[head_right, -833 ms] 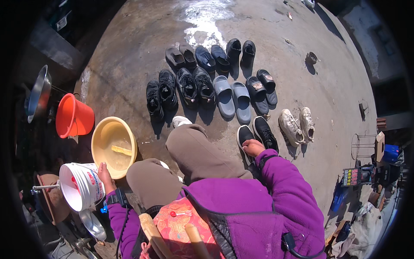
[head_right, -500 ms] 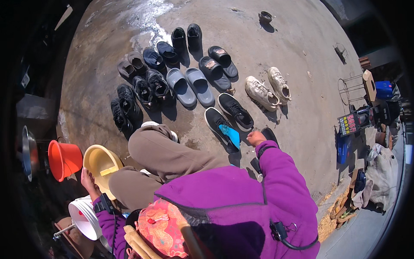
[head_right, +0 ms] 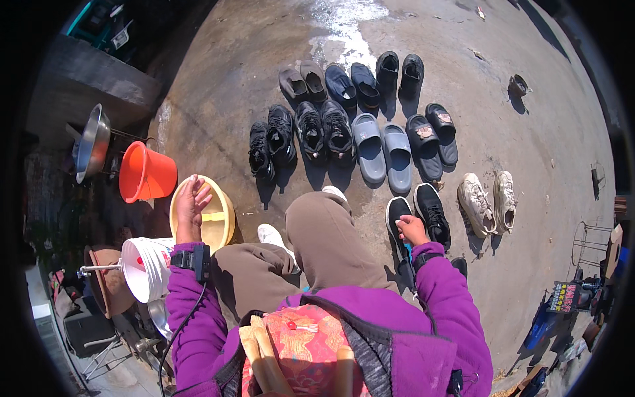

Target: The person scrubs a white sneaker with a yellow brush in a yellow basin of water, then places it on the floor among other shoes. The person repeats the process with a second white sneaker, scrubbing the exterior and interior before setting it down.

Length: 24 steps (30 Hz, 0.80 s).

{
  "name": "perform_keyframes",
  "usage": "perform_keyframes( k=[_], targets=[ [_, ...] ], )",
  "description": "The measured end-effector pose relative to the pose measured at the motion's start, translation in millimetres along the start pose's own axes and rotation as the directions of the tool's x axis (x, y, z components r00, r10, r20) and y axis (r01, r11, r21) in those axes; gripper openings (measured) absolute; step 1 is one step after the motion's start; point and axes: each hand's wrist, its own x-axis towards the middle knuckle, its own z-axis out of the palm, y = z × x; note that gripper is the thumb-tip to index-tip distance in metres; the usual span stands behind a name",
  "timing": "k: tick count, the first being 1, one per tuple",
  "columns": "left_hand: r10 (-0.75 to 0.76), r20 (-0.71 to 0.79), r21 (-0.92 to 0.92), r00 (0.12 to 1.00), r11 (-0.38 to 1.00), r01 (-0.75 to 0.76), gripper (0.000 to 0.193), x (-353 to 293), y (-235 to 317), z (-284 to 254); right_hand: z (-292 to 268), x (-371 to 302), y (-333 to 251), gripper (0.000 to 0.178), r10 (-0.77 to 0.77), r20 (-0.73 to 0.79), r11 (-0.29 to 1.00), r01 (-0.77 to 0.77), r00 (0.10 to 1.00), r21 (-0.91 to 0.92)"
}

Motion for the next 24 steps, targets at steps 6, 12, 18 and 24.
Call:
perform_keyframes(
  k=[6,12,18,24],
  targets=[
    [0.009,0.075,0.479,0.997,0.877,-0.044,0.051,76,-58,50,105,86,-162,0.055,-0.452,0.024,0.848,0.438,0.892,-0.298],
    [-0.1,0.214,0.947,0.972,0.264,-0.182,0.041,175,-120,102,208,155,-272,0.066,-0.368,0.103,0.51,0.293,0.924,-0.809],
    [-0.286,0.097,0.985,0.953,0.163,-0.051,0.076,252,-157,161,298,202,-302,0.077,-0.027,-0.213,0.404,-0.185,0.977,-0.896],
    [-0.34,-0.115,0.862,0.933,0.433,0.264,0.062,267,-179,189,307,215,-276,0.058,-0.09,-0.396,0.441,-0.32,0.914,-0.839]
  ],
)
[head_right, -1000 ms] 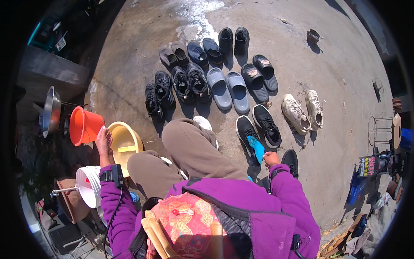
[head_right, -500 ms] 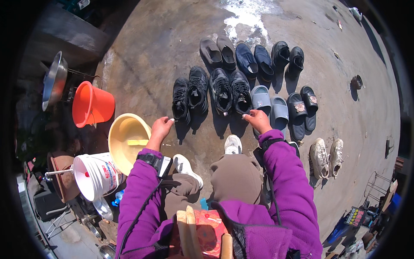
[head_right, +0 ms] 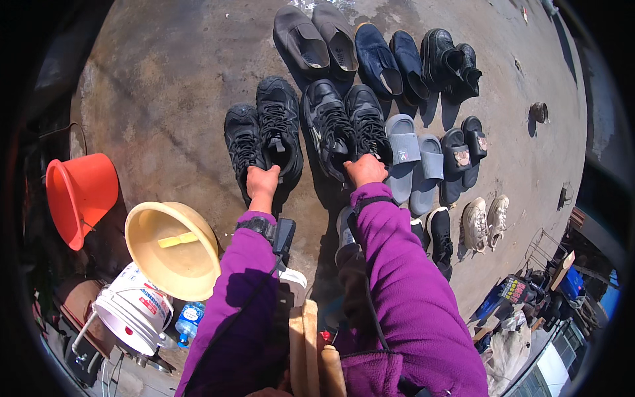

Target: The person scrubs a white sneaker with a yellow brush in a yellow basin of water, then places it on the floor among other shoes. The person repeats the process with a second white sneaker, scrubbing the exterior and interior before setting it down.

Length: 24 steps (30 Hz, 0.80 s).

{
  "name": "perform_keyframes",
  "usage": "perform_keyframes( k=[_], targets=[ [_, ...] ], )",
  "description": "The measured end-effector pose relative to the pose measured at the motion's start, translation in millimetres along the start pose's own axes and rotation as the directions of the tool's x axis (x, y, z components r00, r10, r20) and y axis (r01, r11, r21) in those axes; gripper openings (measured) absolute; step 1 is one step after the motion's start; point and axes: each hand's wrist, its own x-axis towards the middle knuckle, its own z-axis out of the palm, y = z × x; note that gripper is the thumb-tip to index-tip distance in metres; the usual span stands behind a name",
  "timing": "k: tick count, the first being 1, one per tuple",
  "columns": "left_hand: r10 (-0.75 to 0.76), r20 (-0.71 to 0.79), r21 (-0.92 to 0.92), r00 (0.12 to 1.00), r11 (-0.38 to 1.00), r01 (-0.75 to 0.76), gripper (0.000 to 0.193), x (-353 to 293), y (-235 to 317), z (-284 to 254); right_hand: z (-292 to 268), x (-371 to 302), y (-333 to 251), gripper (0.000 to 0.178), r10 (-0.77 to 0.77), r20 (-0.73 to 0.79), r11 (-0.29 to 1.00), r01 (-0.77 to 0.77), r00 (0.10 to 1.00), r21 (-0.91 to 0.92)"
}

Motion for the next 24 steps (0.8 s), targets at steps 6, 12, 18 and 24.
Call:
perform_keyframes(
  k=[6,12,18,24],
  targets=[
    [0.122,0.019,-0.169,0.992,0.979,-0.117,0.032,-4,-58,-71,-58,-18,29,0.04,-0.162,-0.02,0.987,0.161,0.987,-0.021],
    [0.138,-0.007,-0.207,0.99,0.969,-0.137,0.027,-115,-159,-214,-171,-115,129,0.041,-0.103,0.198,0.991,0.117,0.975,-0.062],
    [-0.068,-0.163,-0.125,0.984,0.991,0.048,0.029,-252,-231,-367,-248,-231,279,0.04,-0.005,0.2,1.0,0.009,0.98,-0.017],
    [-0.193,-0.371,-0.295,0.908,0.952,0.082,0.033,-347,-237,-478,-298,-311,409,0.043,0.191,0.282,0.975,-0.215,0.94,0.058]
  ],
)
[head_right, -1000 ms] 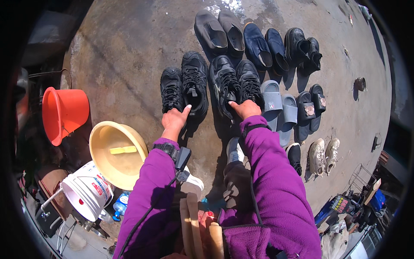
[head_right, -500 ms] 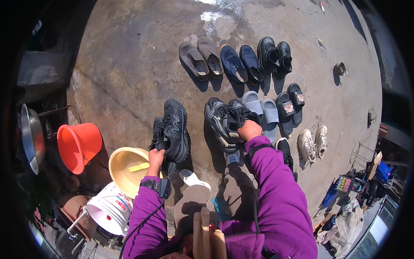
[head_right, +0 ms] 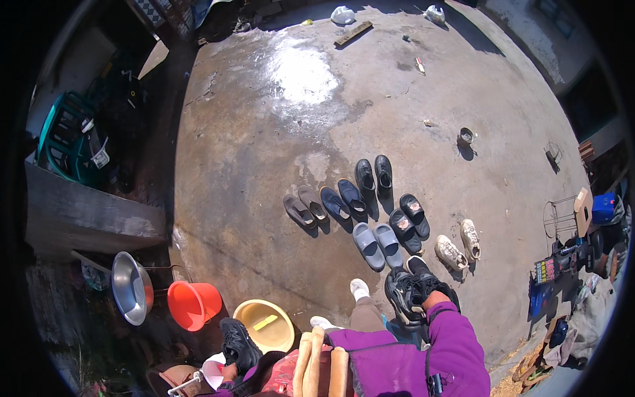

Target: The person scrubs a white sneaker with a yellow brush in a yellow basin of water, then places it on the floor among other shoes. The person repeats the process with a second white sneaker, scrubbing the exterior and interior before setting it down.

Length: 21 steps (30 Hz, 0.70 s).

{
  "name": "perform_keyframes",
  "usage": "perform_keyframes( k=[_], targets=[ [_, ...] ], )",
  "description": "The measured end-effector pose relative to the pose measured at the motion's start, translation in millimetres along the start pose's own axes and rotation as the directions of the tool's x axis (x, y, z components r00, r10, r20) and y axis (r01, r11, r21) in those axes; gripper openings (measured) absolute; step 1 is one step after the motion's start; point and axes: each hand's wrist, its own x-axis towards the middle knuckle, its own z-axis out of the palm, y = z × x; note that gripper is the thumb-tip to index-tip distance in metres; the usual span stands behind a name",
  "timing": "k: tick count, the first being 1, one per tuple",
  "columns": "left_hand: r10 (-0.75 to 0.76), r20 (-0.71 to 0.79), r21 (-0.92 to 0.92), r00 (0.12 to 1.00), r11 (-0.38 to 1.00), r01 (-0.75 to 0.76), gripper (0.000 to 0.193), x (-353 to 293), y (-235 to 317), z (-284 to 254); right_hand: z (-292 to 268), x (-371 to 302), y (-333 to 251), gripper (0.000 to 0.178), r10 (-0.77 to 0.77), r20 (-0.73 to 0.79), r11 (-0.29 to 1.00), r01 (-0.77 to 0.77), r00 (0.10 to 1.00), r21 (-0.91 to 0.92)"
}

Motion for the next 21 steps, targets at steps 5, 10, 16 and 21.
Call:
perform_keyframes(
  k=[5,10,16,21],
  targets=[
    [0.011,-0.079,0.04,0.997,0.999,-0.008,0.034,-12,40,-64,-2,-13,76,0.042,-0.027,-0.039,0.994,0.03,0.999,0.104],
    [0.027,0.047,0.201,0.999,0.979,-0.036,0.035,-4,62,-84,2,5,97,0.041,-0.14,-0.11,0.973,0.157,0.984,0.17],
    [-0.005,0.276,0.421,0.961,0.899,-0.116,0.038,62,111,-40,-28,22,54,0.04,-0.307,-0.218,0.891,0.36,0.926,0.276],
    [0.048,0.474,0.567,0.879,0.747,-0.347,0.041,176,186,19,-81,1,-30,0.043,-0.181,-0.307,0.914,0.275,0.934,0.298]
  ],
)
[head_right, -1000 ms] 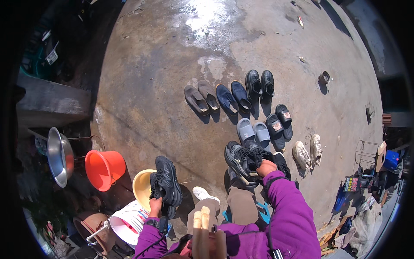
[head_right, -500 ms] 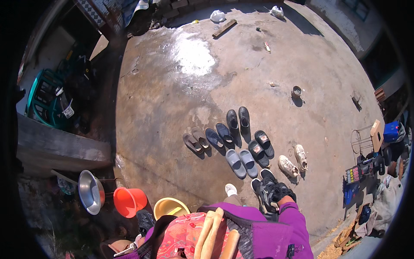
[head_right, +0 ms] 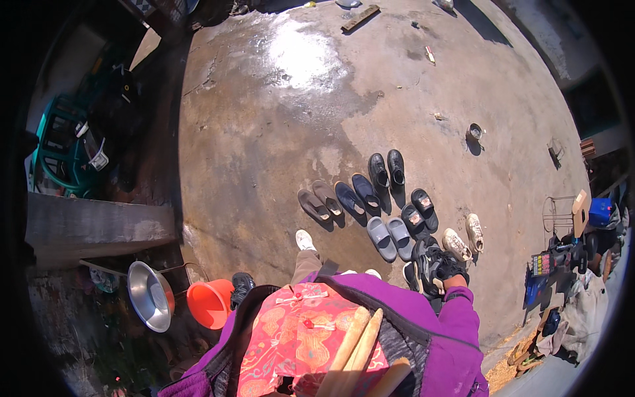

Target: The person scrubs a white sneaker with a yellow brush in a yellow basin of water, then places it on the floor among other shoes. The person repeats the process with a second white sneaker, scrubbing the exterior and interior before setting it down.

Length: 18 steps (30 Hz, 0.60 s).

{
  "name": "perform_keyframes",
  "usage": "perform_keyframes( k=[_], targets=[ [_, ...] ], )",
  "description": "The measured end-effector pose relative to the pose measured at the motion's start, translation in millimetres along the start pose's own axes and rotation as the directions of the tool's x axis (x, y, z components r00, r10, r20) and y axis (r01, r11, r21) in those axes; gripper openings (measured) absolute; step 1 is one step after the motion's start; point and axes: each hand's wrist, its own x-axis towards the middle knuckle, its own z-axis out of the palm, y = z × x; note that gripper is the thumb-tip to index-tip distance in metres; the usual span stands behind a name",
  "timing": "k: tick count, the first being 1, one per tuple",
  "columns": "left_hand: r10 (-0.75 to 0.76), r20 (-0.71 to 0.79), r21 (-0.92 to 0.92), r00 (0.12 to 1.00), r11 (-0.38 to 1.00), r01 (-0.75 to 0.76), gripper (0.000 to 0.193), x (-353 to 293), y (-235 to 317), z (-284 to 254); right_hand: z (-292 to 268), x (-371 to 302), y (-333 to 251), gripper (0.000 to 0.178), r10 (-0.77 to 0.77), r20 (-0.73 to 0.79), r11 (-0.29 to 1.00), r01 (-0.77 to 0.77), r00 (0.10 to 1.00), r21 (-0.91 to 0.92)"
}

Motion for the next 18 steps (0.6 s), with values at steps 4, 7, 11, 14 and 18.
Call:
perform_keyframes(
  k=[4,7,11,14,18],
  targets=[
    [0.262,0.092,0.303,0.961,0.912,-0.278,0.044,94,55,-63,-27,-5,-102,0.058,0.487,-0.028,0.871,-0.488,0.873,-0.052],
    [0.321,0.019,0.23,0.947,0.92,-0.317,0.042,122,102,-136,-55,-8,-167,0.07,0.526,0.092,0.843,-0.533,0.845,0.075],
    [-0.011,-0.166,-0.256,0.986,0.966,-0.032,0.063,136,189,-204,-53,33,-212,0.052,0.423,0.213,0.906,-0.41,0.881,-0.104],
    [0.119,-0.144,-0.283,0.982,0.946,-0.156,0.06,138,238,-249,-27,89,-215,0.034,0.215,0.243,0.857,-0.063,0.946,-0.512],
    [0.017,-0.204,-0.603,0.979,0.786,-0.139,0.059,152,291,-264,-26,187,-233,0.032,0.305,0.17,0.906,-0.231,0.937,-0.354]
  ],
)
